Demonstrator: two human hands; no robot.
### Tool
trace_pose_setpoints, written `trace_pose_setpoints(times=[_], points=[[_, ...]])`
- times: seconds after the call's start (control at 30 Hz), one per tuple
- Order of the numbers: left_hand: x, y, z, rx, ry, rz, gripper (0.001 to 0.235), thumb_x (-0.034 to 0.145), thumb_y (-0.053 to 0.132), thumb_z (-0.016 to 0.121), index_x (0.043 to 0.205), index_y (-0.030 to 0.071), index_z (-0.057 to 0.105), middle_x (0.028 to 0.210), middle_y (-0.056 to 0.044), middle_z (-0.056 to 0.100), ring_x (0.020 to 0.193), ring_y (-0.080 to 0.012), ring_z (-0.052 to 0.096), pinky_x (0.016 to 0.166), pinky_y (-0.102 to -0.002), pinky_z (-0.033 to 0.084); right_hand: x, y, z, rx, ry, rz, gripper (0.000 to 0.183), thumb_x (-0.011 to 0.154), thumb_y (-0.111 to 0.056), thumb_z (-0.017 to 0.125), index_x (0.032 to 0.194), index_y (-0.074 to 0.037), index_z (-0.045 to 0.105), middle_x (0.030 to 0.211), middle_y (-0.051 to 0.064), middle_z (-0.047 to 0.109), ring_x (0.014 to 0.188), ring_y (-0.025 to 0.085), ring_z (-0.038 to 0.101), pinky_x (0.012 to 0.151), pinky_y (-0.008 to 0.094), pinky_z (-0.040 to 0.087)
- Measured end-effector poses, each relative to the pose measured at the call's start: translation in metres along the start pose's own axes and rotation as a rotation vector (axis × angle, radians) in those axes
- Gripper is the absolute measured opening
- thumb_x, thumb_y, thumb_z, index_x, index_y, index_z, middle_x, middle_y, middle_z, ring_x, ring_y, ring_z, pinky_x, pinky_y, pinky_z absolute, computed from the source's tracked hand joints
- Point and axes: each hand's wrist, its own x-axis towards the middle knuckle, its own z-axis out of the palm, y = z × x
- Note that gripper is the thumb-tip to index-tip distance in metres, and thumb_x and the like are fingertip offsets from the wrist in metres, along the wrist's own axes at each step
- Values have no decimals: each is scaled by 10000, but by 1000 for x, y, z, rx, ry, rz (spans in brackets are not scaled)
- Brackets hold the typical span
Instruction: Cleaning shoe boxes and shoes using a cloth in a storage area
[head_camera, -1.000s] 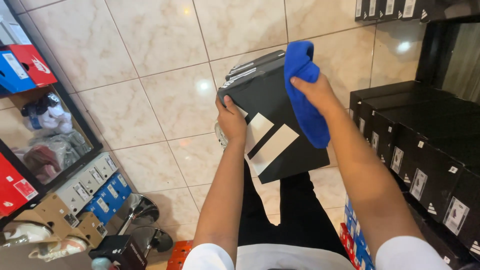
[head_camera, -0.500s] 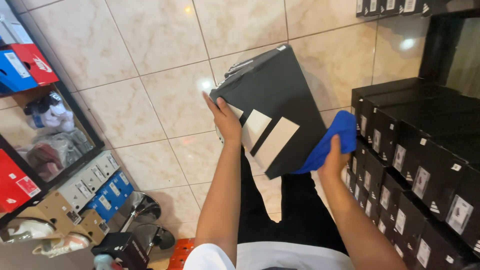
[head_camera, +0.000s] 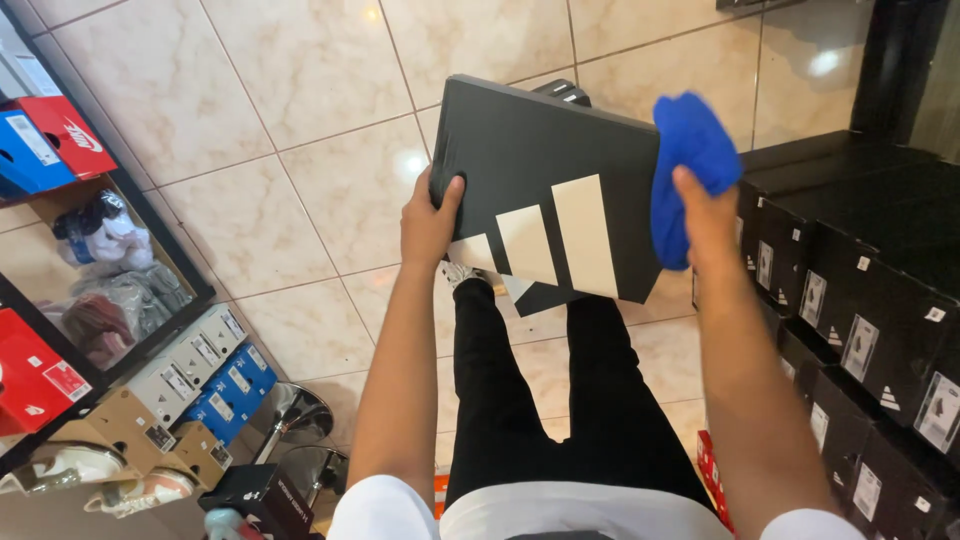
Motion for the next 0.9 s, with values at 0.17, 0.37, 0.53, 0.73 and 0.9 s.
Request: trace_pose_setpoints(times=[0.17, 0.37, 0.53, 0.73, 0.9], points=[[0, 8, -4, 9, -15, -35, 747, 934, 696, 604, 1518, 244, 492, 1307, -195, 675, 1230, -398, 635, 1055, -522, 509, -109, 37, -8, -17, -54, 247, 708, 928, -310, 839, 1472, -32, 481, 1417, 226, 548, 1333, 389, 512, 1069, 572, 450], [3, 1, -1, 22, 14, -69, 714, 927, 700, 604, 1474, 245, 542, 1251, -196, 703, 1207, -401, 647, 1047, -514, 517, -94, -12, -3, -60, -121, 349, 774, 902, -331, 799, 1494, 9, 435, 1481, 292, 474, 1399, 451, 420, 1140, 602, 362], [-3, -16, 6, -60, 109, -69, 658, 931, 665, 620, 1423, 231, 569, 1157, -220, 730, 1152, -431, 664, 997, -541, 538, -18, -60, 20, -64, -200, 116, 654, 942, -312, 803, 1460, -45, 508, 1425, 246, 546, 1350, 433, 490, 1098, 599, 408], [-16, -25, 27, -219, 234, -98, 656, 950, 649, 611, 1427, 203, 556, 1191, -240, 713, 1163, -450, 657, 984, -544, 547, -11, -20, 13, -20, -78, -221, 517, 905, -275, 920, 1317, -99, 663, 1215, 136, 694, 1152, 253, 657, 990, 451, 520], [-45, -14, 57, -299, 339, -239, 662, 958, 600, 604, 1445, 157, 535, 1226, -288, 683, 1192, -479, 626, 1028, -567, 506, -118, -73, 49, 747, 406, 286, 989, 928, -510, 879, 1528, -88, 215, 1591, 261, 317, 1498, 407, 340, 1247, 585, 253]])
